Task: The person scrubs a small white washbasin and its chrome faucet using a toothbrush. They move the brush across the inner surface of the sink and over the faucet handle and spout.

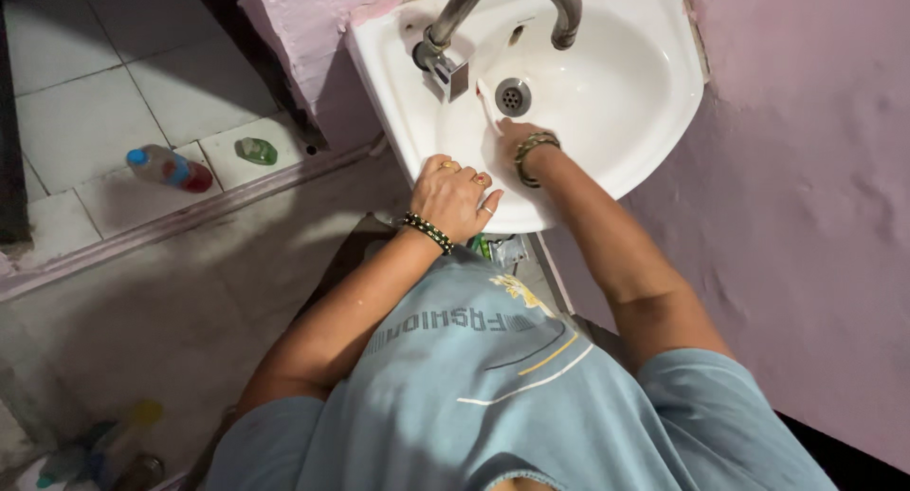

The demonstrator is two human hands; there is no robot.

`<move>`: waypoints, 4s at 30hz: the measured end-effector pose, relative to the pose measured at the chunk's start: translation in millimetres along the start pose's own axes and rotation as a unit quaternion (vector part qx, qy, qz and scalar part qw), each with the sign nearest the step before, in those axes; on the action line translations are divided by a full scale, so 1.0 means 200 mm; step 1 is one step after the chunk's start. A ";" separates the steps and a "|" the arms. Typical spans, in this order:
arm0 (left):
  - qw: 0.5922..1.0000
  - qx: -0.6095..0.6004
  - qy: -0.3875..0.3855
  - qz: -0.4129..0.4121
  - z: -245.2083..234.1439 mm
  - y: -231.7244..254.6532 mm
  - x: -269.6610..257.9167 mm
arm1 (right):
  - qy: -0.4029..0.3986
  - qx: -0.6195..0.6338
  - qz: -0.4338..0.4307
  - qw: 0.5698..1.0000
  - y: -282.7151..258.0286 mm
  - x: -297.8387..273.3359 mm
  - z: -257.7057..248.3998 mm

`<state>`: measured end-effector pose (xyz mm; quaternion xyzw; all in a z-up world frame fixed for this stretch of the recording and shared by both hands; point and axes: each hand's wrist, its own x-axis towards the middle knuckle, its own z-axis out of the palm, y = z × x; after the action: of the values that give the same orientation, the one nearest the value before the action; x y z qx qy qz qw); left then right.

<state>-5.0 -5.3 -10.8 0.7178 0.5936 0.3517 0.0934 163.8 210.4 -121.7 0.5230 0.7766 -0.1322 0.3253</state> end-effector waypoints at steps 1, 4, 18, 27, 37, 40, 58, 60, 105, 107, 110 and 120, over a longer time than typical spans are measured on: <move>1.000 0.000 0.001 0.002 0.00 0.00 0.00 | -0.013 -0.062 -0.027 0.998 -0.02 -0.05 -0.02; 1.000 0.000 0.008 0.011 0.00 0.00 -0.02 | -0.007 -0.025 0.108 0.994 0.22 -0.19 -0.24; 1.000 0.000 0.020 0.012 -0.01 0.00 0.00 | -0.037 -0.039 0.072 0.996 0.09 -0.35 -0.39; 1.000 0.000 0.003 -0.001 -0.01 0.00 -0.01 | 0.005 -0.069 -0.037 0.997 -0.03 -0.12 -0.06; 1.000 -0.002 0.009 0.008 -0.02 0.00 0.00 | 0.101 -0.027 0.030 0.994 0.20 -0.07 -0.17; 1.000 -0.005 0.010 0.010 -0.02 0.01 0.00 | 0.197 -0.041 0.054 0.978 0.35 0.06 -0.23; 1.000 -0.019 0.010 0.004 -0.05 0.01 0.02 | 0.216 -0.158 0.116 0.956 0.62 0.01 -0.88; 1.000 -0.021 0.007 0.000 -0.05 0.02 0.01 | 0.174 -0.130 0.133 0.967 0.66 0.00 -0.83; 1.000 -0.016 0.021 0.015 -0.04 0.00 0.01 | 0.327 -0.164 -0.062 0.929 0.29 -0.07 -0.74; 1.000 -0.012 0.008 0.011 -0.04 0.00 0.03 | 0.324 -0.170 -0.085 0.927 0.25 -0.05 -0.72; 1.000 -0.021 -0.004 0.008 -0.05 -0.01 0.03 | 0.322 -0.145 -0.023 0.935 0.39 0.00 -0.75; 1.000 -0.017 -0.001 0.005 -0.04 0.00 0.02 | 0.269 -0.125 -0.107 0.949 0.09 0.10 -0.52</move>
<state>-10.1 -3.1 -3.6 0.7193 0.5839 0.3617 0.1040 136.3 288.6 -53.6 0.4084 0.8968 0.0772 0.1515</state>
